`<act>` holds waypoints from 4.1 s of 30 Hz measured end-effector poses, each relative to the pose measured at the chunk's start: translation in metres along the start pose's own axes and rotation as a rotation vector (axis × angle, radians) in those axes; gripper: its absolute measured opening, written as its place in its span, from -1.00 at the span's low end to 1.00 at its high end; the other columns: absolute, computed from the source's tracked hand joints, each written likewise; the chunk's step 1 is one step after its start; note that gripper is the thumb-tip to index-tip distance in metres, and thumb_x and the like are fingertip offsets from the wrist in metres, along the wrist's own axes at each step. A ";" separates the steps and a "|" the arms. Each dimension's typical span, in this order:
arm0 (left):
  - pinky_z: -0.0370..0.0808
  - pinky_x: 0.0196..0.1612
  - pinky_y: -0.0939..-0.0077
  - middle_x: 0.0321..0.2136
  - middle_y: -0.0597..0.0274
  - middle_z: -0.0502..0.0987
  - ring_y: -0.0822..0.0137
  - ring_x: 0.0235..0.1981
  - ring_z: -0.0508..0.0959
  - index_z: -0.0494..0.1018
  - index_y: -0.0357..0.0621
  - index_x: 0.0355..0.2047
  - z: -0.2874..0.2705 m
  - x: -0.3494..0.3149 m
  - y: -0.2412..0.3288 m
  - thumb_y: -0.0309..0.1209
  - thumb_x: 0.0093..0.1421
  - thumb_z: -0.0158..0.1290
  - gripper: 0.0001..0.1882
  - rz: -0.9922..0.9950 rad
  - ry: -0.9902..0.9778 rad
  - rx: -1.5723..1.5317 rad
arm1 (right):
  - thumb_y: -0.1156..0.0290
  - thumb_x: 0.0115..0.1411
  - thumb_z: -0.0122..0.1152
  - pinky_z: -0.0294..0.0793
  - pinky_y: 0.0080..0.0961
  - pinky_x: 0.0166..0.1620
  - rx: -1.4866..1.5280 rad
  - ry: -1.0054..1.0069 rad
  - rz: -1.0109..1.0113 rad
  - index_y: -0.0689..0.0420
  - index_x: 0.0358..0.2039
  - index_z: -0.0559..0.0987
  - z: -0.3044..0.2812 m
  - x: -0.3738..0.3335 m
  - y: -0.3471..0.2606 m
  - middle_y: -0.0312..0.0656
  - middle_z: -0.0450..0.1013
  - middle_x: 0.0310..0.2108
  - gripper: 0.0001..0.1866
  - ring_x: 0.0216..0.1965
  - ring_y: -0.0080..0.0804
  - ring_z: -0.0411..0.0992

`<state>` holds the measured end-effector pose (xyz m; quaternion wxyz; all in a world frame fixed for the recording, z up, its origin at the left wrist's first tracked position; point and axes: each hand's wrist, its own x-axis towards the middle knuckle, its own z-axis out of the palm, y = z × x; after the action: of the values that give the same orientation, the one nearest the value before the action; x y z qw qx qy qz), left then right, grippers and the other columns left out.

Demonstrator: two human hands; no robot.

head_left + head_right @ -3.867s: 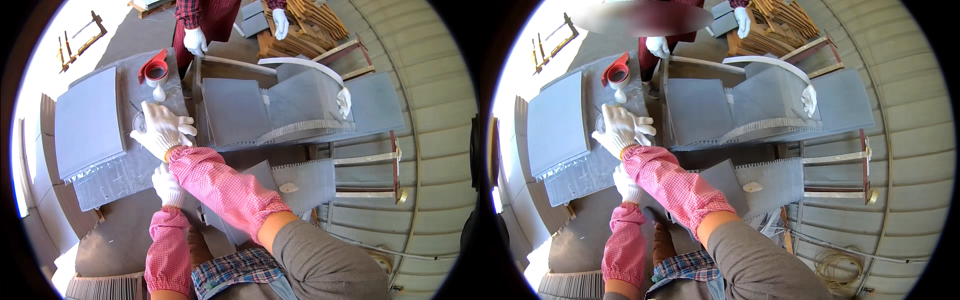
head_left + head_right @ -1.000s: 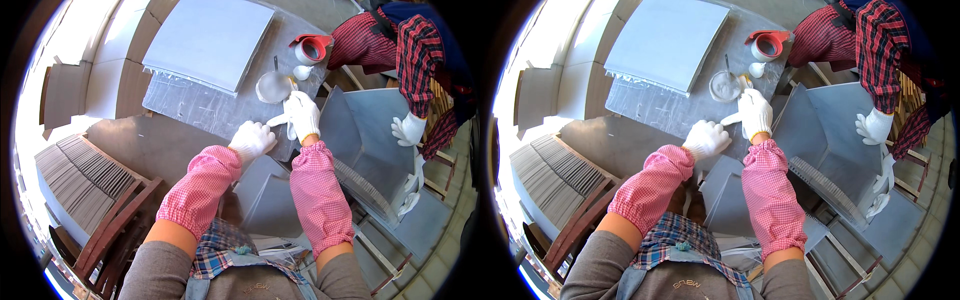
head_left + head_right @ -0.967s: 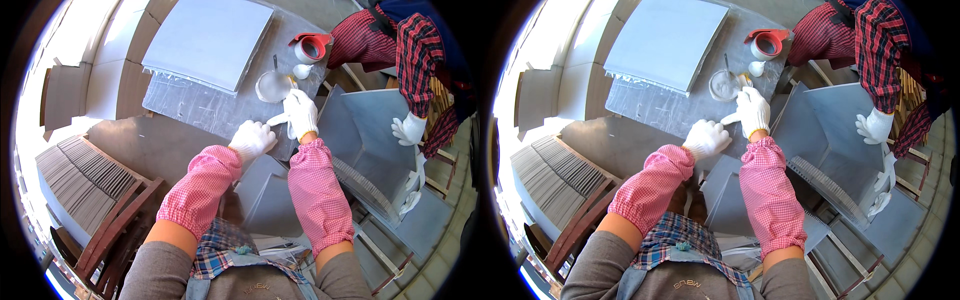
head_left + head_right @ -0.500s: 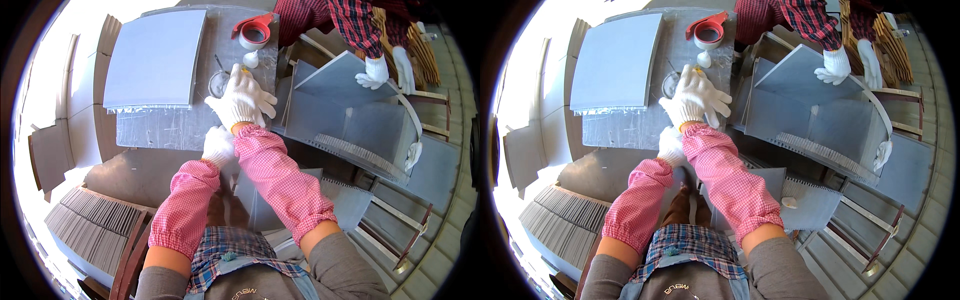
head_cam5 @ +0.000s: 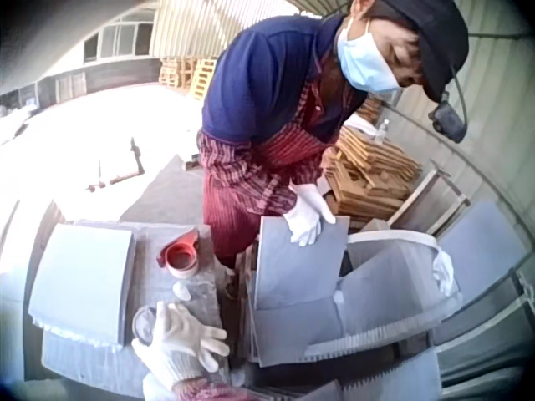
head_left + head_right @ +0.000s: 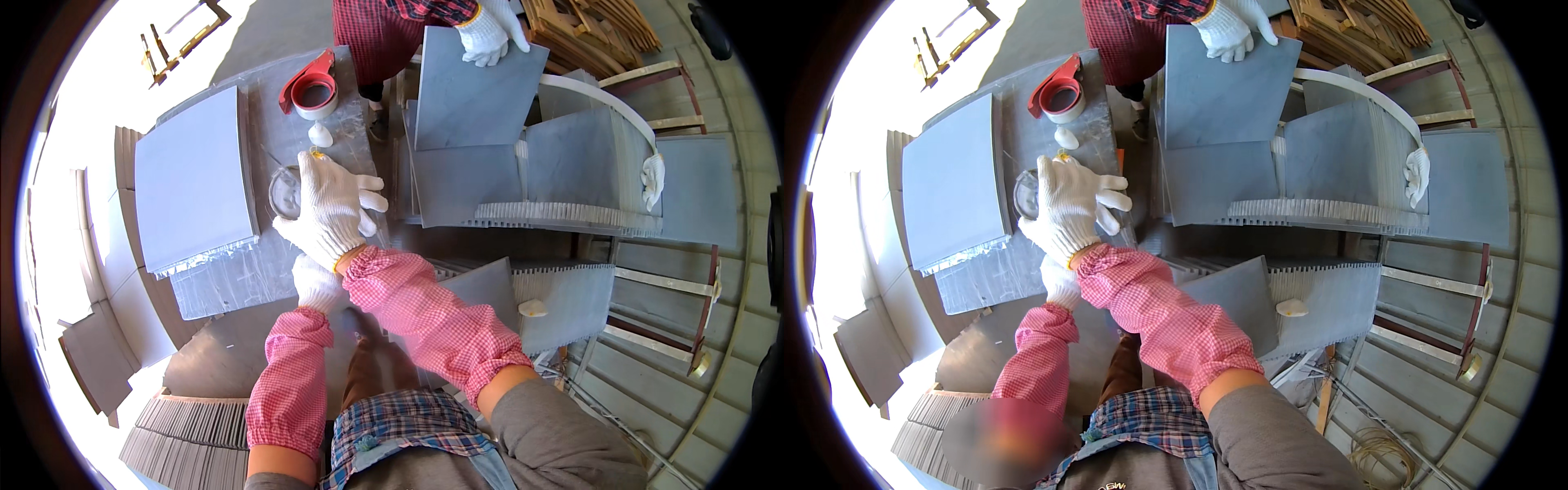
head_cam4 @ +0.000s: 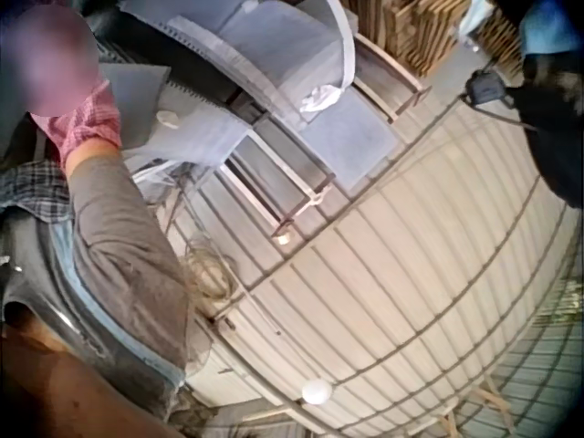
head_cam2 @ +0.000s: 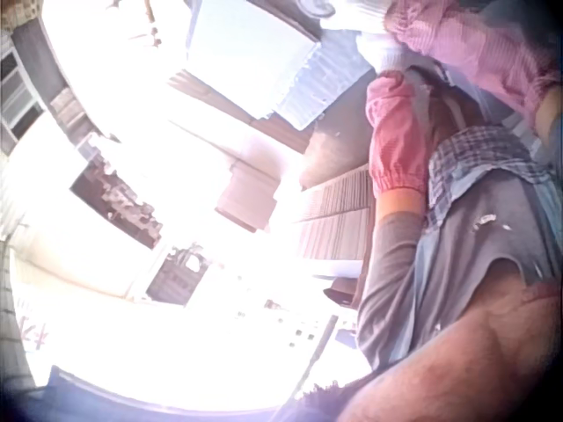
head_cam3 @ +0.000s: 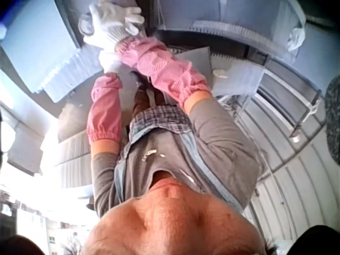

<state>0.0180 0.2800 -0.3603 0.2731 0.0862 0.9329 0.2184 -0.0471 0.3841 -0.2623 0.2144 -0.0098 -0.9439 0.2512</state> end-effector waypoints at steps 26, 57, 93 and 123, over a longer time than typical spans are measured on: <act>0.47 -0.46 0.07 -0.59 0.10 0.51 -0.02 -0.53 0.56 0.51 -0.05 -0.59 -0.001 -0.008 0.018 -0.24 0.12 0.28 -0.74 0.602 0.598 0.362 | 0.26 -0.16 0.65 0.64 -0.21 0.00 0.058 -0.180 0.527 0.17 0.26 0.33 -0.143 -0.264 0.066 0.03 0.43 0.12 -0.03 0.06 0.03 0.50; 0.29 -0.44 0.39 -0.45 0.19 0.35 0.31 -0.49 0.32 0.39 -0.19 -0.45 -0.003 -0.024 0.001 -0.71 0.09 0.07 -0.85 0.613 0.399 0.339 | 0.23 0.21 0.15 0.39 -0.32 -0.42 0.290 0.296 0.515 0.02 -0.30 0.56 0.306 -0.147 0.125 -0.20 0.44 -0.31 -0.83 -0.24 -0.26 0.43; 0.40 -0.55 0.15 -0.63 0.21 0.41 0.07 -0.58 0.51 0.42 -0.01 -0.63 -0.014 -0.012 0.021 -0.30 -0.01 0.36 -0.71 0.646 0.567 0.317 | 0.08 0.11 0.49 0.64 -0.19 -0.14 0.249 -0.042 0.322 0.04 0.17 0.45 -0.030 -0.015 0.099 -0.04 0.58 -0.09 -0.32 -0.15 -0.02 0.62; 0.43 -0.43 0.11 -0.51 0.10 0.45 0.00 -0.50 0.47 0.45 -0.12 -0.53 0.001 -0.011 0.023 -0.53 0.06 0.24 -0.85 0.636 0.512 0.384 | 0.20 0.34 0.23 0.60 -0.08 -0.14 0.321 -0.291 0.755 0.07 -0.25 0.53 0.109 -0.141 0.209 -0.06 0.56 -0.21 -0.79 -0.22 0.04 0.58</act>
<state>0.0287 0.2977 -0.3460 -0.0682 0.3610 0.9211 0.1289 0.0179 0.4979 -0.5043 -0.0291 -0.2851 -0.8436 0.4541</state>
